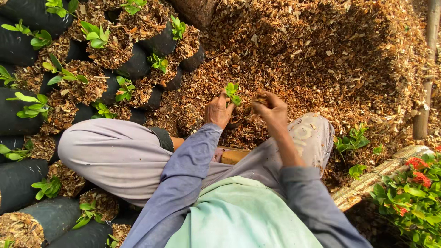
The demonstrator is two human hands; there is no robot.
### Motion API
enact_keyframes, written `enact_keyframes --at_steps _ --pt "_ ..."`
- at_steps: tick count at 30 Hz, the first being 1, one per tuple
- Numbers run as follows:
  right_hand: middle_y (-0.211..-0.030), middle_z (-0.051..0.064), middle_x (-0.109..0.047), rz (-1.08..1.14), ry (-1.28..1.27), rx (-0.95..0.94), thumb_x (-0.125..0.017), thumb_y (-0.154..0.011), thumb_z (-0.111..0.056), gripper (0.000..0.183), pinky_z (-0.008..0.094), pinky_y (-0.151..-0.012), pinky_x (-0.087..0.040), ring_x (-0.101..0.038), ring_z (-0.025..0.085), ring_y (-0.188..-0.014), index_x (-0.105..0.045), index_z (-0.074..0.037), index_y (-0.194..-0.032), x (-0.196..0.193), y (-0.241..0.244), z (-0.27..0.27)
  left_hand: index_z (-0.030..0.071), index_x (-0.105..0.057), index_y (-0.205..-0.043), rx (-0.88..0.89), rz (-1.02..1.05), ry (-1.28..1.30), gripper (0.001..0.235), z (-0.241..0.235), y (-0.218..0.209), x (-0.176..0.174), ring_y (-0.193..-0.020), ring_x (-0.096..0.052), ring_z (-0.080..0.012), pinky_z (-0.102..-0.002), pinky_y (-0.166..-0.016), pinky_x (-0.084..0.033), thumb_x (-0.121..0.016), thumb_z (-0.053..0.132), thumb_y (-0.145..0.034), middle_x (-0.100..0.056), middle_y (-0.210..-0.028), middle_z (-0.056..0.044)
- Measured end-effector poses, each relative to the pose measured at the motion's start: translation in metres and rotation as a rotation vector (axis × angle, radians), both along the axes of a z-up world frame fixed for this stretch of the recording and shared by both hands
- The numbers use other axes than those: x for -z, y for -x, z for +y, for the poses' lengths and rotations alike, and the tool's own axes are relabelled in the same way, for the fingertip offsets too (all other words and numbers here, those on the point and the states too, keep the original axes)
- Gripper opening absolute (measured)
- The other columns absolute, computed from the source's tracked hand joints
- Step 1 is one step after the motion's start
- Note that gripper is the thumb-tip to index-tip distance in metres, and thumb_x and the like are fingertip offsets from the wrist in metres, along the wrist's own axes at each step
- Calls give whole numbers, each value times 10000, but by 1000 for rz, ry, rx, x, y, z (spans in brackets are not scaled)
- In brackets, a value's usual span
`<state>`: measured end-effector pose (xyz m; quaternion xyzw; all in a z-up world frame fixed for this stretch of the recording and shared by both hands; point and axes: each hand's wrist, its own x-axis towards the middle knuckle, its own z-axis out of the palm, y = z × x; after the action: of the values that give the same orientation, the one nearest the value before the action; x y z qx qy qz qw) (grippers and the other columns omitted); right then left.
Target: The person is planting small seedlings into black plastic nursery bags filled with soil. They repeatedly pick up seedlings, place them into the bags, and cover the roots with soil using their hands.
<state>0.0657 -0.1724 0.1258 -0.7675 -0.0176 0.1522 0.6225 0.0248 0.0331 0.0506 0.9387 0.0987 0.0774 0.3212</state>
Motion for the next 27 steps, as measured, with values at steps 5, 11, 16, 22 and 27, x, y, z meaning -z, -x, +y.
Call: enact_keyframes --at_steps 5,11,16,22,27 --pt "-1332 255 -621 -520 258 -26 -717 -927 -99 452 479 -1039 -511 -636 351 -1165 -637 10 -1358 -7 48 47 30 -539 -1404 -23 41 100 558 -3 -4 -28 -723 -701 -191 -333 -581 -615 -770 162 -913 -759 -1020 -130" --pt "-1441 234 -593 -506 410 -146 -678 -934 -126 505 450 -1124 -448 -569 419 -1307 -573 14 -1408 20 66 28 163 -571 -1441 21 389 432 583 40 -17 -86 -786 -697 -237 -349 -623 -590 -687 64 -879 -690 -1274 -139" --pt "-1554 244 -472 -288 288 -156 -599 -1022 -106 357 395 -1062 -528 -615 397 -1290 -626 -15 -1367 29 59 37 103 -735 -1252 117 335 659 360 32 -51 -34 -904 -735 -179 -304 -742 -632 -803 175 -906 -727 -1260 -154" --pt "-1397 170 -668 -45 25 -115 -483 -822 33 577 394 -987 -616 -701 322 -1193 -679 -134 -1339 13 43 55 80 -784 -1042 81 272 191 168 31 -41 33 -719 -685 -196 -316 -598 -587 -639 161 -1017 -766 -920 -107" --pt "-1276 206 -675 -603 512 -68 -638 -937 -17 323 478 -1007 -539 -660 404 -1145 -687 -18 -1257 3 43 63 150 -776 -934 110 200 164 183 28 -44 23 -539 -537 -144 -310 -451 -449 -614 220 -983 -666 -663 -37"
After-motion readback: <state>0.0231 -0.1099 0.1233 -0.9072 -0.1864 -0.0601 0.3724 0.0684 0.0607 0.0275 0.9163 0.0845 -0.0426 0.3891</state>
